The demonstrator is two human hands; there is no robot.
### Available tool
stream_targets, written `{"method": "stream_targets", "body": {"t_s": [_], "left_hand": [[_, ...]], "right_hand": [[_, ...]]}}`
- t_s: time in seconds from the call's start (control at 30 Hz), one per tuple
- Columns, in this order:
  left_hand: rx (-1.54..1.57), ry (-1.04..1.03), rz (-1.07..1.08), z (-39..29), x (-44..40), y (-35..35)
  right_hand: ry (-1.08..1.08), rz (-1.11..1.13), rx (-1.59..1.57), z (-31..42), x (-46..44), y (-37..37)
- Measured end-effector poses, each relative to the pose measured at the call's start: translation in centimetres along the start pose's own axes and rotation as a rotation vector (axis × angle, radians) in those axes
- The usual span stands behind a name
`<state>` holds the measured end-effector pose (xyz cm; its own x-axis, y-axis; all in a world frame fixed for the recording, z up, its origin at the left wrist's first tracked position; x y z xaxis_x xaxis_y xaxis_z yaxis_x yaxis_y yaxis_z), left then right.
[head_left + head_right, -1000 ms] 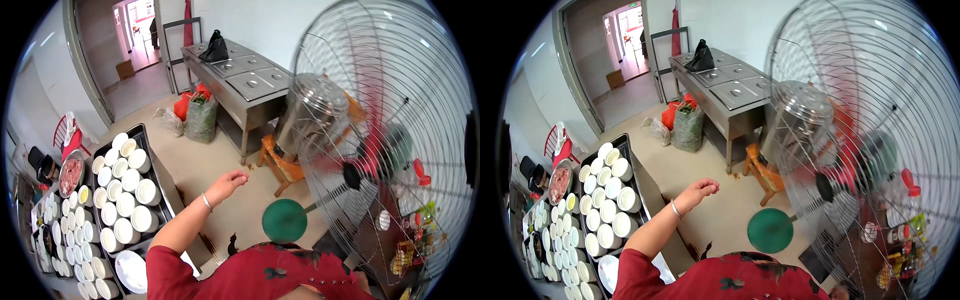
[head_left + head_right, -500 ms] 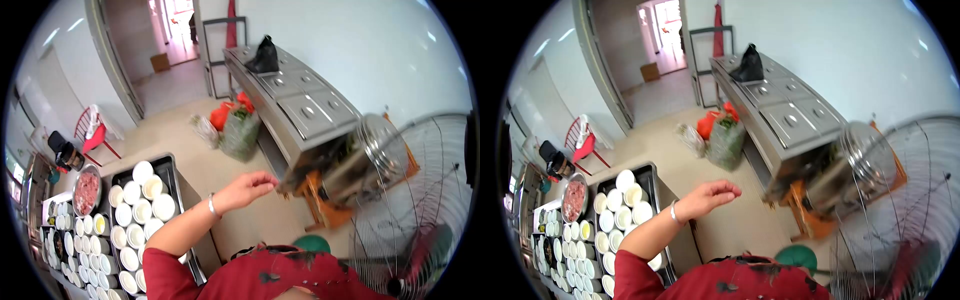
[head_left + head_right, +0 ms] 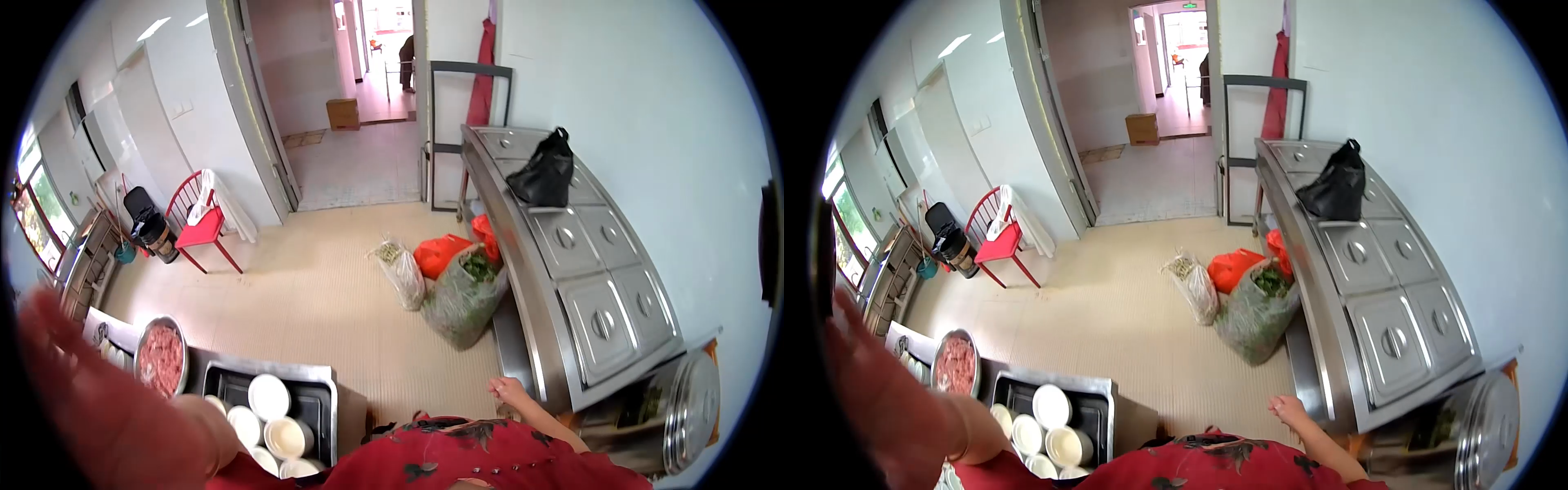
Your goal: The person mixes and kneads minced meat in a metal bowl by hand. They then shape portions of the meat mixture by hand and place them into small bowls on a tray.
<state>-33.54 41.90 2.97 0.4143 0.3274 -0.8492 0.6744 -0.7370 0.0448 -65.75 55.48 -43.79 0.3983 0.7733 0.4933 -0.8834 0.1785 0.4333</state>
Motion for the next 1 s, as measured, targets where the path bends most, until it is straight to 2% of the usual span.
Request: {"method": "stream_targets", "body": {"t_s": [0.07, 0.17, 0.27, 0.33, 0.47, 0.5, 0.57, 0.6, 0.63, 0.73, 0.8, 0.83, 0.9, 0.97, 1.0], "left_hand": [[-0.071, 0.013, -0.064, 3.0, -0.3, 3.2], [-0.158, 0.045, -0.13, 7.7, -1.5, 7.7], [-0.216, 0.068, -0.192, 12.8, -2.4, 12.3], [-0.246, 0.08, -0.227, 16.3, -2.7, 14.9], [-0.317, 0.099, -0.306, 22.4, -3.9, 20.3], [-0.327, 0.102, -0.322, 23.8, -4.6, 21.7], [-0.353, 0.104, -0.361, 26.4, -5.4, 24.8], [-0.369, 0.107, -0.384, 27.3, -5.7, 26.4], [-0.386, 0.112, -0.41, 28.1, -5.8, 28.1], [-0.464, 0.115, -0.476, 28.7, -5.1, 33.4], [-0.542, 0.106, -0.504, 27.9, -3.8, 37.3], [-0.58, 0.098, -0.514, 27.3, -2.9, 39.4], [-0.671, 0.092, -0.53, 25.3, -1.0, 43.2], [-0.768, 0.095, -0.569, 22.4, 0.4, 46.8], [-0.821, 0.096, -0.598, 20.7, 1.3, 48.6]], "right_hand": [[-0.043, 0.017, 0.028, 3.1, -3.2, 1.1], [-0.026, 0.072, 0.022, 4.0, -9.5, 1.8], [-0.07, 0.111, 0.14, 7.8, -16.8, 2.2], [0.076, 0.183, 0.347, 11.9, -22.3, 2.2], [0.256, 0.247, 0.544, 25.2, -33.7, 0.0], [0.526, 0.263, 0.579, 30.6, -34.6, -1.3], [1.219, 0.197, 0.826, 35.1, -41.6, -6.3], [0.681, 0.364, 0.664, 38.5, -43.7, -8.3], [0.718, 0.458, 0.598, 42.3, -44.6, -10.9], [0.798, 0.617, 0.684, 51.3, -46.6, -19.8], [0.667, 0.759, 0.717, 56.8, -45.5, -25.8], [0.692, 0.813, 0.743, 58.0, -46.8, -29.5], [1.081, 0.883, 0.592, 59.3, -48.0, -36.6], [0.884, 0.951, 0.783, 63.0, -46.7, -40.7], [0.831, 0.998, 0.73, 63.9, -47.5, -43.3]]}}
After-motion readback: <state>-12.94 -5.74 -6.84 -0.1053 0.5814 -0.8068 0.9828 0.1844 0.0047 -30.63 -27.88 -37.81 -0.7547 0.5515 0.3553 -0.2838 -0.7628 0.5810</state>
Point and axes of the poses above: each hand's wrist, its own x-axis away from the middle knuckle, its own y-axis out of the back of the hand, z = x × y, the point moved 4 cm from there along -x, towards the middle knuckle, and after that the axes turned 2 degrees about x, right-handed, at the moved point
